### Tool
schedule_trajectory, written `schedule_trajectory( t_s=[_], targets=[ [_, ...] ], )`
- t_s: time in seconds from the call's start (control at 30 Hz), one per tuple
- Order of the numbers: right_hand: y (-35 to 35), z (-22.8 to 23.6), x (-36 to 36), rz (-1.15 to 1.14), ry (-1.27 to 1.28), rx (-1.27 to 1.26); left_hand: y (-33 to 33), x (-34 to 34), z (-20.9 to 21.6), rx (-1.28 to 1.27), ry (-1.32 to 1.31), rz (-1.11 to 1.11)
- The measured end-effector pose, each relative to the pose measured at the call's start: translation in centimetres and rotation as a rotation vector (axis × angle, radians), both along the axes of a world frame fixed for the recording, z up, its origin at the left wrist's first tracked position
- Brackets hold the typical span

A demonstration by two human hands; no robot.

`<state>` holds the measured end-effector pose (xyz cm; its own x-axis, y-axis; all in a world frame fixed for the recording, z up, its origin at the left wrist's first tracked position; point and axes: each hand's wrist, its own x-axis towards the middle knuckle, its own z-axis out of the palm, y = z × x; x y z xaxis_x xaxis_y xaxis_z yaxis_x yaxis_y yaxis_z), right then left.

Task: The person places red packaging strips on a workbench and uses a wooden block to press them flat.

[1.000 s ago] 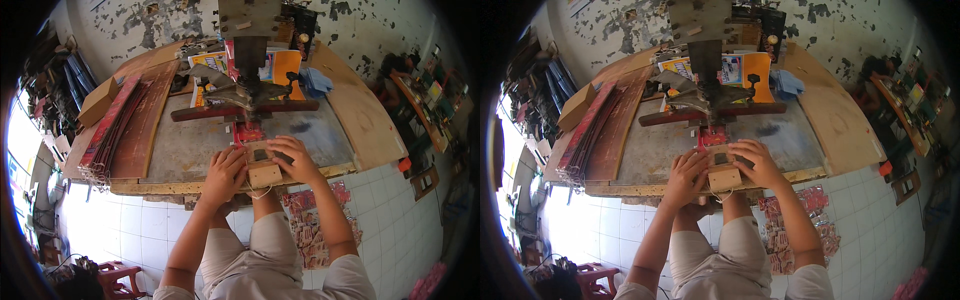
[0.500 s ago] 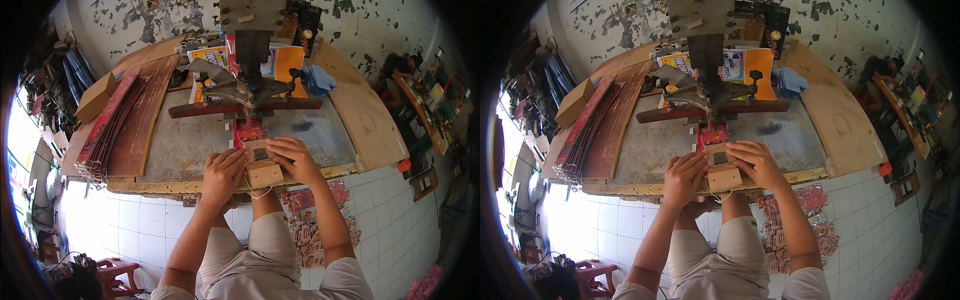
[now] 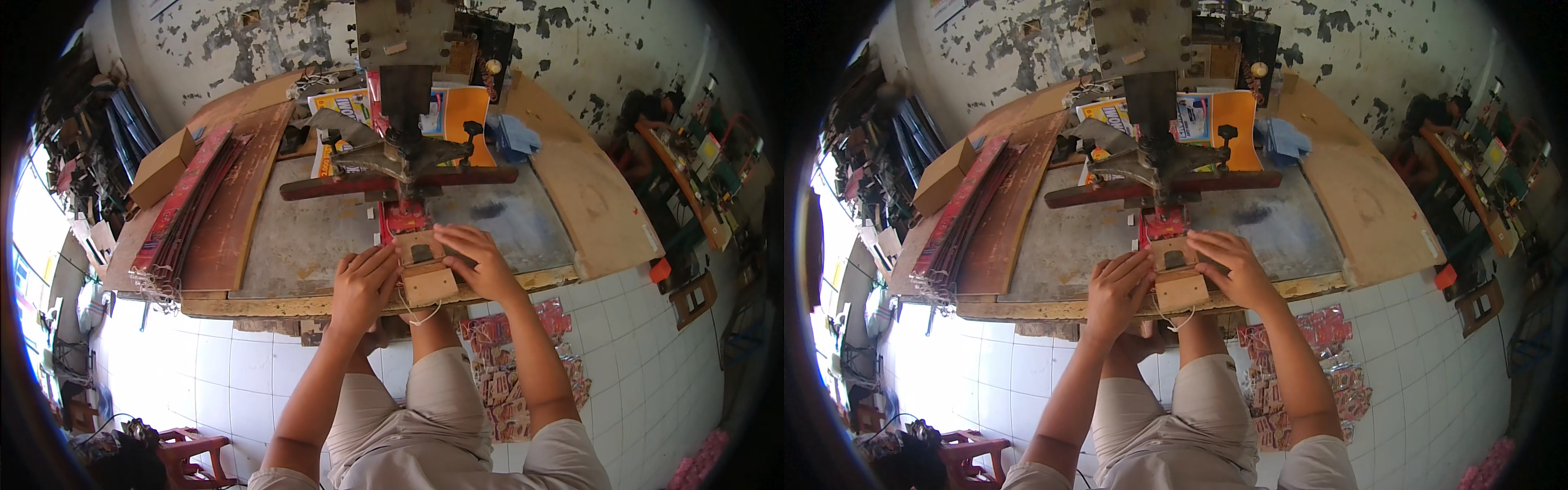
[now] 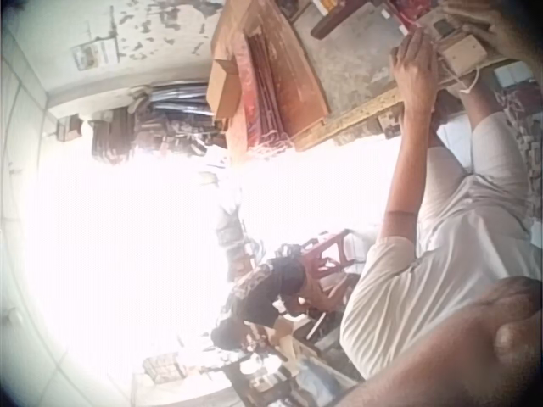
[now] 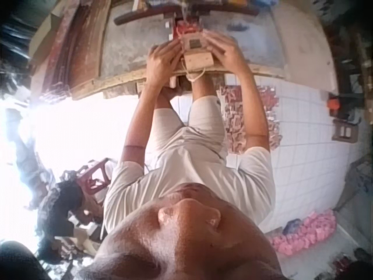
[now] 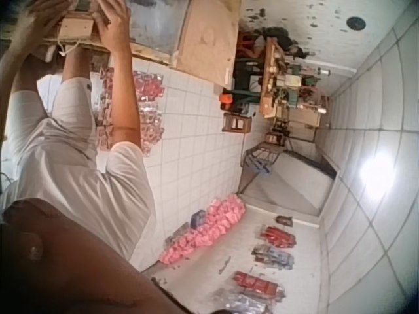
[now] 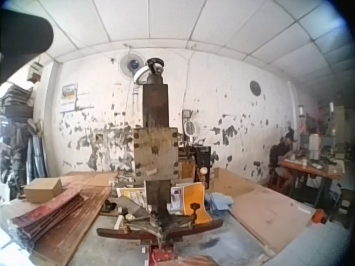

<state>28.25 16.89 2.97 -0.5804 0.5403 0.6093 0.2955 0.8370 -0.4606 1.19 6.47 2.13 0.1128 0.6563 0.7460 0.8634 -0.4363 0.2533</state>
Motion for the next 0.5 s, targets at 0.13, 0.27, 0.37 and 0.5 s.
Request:
schedule_trajectory(
  t_s=[0.13, 0.27, 0.37, 0.5],
  targets=[
    [-3.3, 1.2, 0.0, 0.009, 0.021, 0.076, -1.5, -0.3, -0.3, -0.039, -0.089, 0.069],
    [-7.0, 1.7, -0.6, 0.013, -0.213, 0.084, -3.8, 0.4, -1.8, -0.108, -0.149, 0.105],
    [-6.9, 1.5, -0.5, 0.042, -0.129, 0.045, -4.9, 1.4, -2.7, -0.140, -0.185, 0.097],
    [-8.0, 3.3, 1.3, 0.053, 0.042, 0.009, -5.5, 2.2, -3.4, -0.140, -0.114, 0.038]
  ],
)
